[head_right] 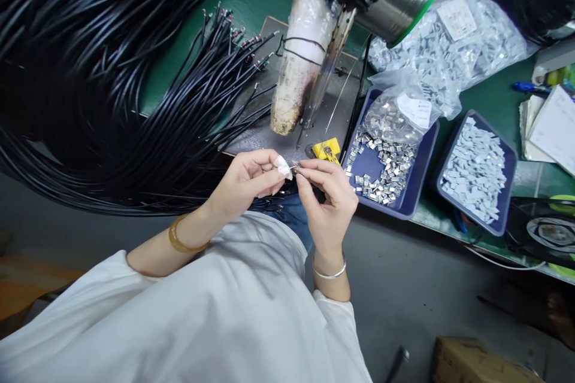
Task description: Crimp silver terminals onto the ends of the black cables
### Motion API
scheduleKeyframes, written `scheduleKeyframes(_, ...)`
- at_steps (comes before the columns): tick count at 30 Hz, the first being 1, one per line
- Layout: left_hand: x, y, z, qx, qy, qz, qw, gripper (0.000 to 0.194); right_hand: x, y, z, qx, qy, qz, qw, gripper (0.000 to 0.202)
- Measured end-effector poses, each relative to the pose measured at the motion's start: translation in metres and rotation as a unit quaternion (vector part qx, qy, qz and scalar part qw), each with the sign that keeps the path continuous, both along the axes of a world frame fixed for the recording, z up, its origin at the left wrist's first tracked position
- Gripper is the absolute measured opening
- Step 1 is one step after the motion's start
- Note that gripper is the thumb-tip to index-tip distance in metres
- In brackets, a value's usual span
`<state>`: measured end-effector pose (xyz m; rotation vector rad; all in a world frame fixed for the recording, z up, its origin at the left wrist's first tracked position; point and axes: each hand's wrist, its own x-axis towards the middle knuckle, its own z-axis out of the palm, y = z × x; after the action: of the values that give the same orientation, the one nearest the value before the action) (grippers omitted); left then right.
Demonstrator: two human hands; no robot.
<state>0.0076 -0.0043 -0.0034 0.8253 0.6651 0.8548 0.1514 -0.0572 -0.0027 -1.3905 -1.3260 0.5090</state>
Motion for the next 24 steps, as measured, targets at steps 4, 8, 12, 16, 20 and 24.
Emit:
scheduleKeyframes(4,0.0017,-0.0005,0.0019,-0.009,-0.008,0.001,1.0,0.033,-0.0018,-0.0003,0.0011,0.007,-0.009,-0.003,1.0,0.016)
scheduleKeyframes(8,0.002,-0.001,0.0019,-0.019,-0.015,-0.011,1.0,0.032,-0.0033,-0.0006,0.0015,0.009,-0.014,-0.009,1.0,0.011)
scheduleKeyframes(12,0.0006,-0.0011,0.0008,-0.009,-0.003,-0.017,1.0,0.032,-0.0018,0.0001,-0.0006,0.011,-0.001,-0.009,1.0,0.009)
scheduleKeyframes(16,-0.0019,-0.0008,-0.0008,0.023,0.009,-0.037,0.999,0.034,0.0029,0.0027,-0.0045,-0.021,0.053,0.019,0.998,0.005)
scheduleKeyframes(20,-0.0041,-0.0013,-0.0002,0.051,0.02,-0.056,0.997,0.037,0.0036,0.0042,-0.0062,-0.024,0.116,0.014,0.993,0.005)
scheduleKeyframes(24,-0.004,-0.0026,0.0024,0.024,0.023,-0.054,0.998,0.04,0.0007,0.0024,-0.005,-0.005,0.084,0.002,0.996,0.009)
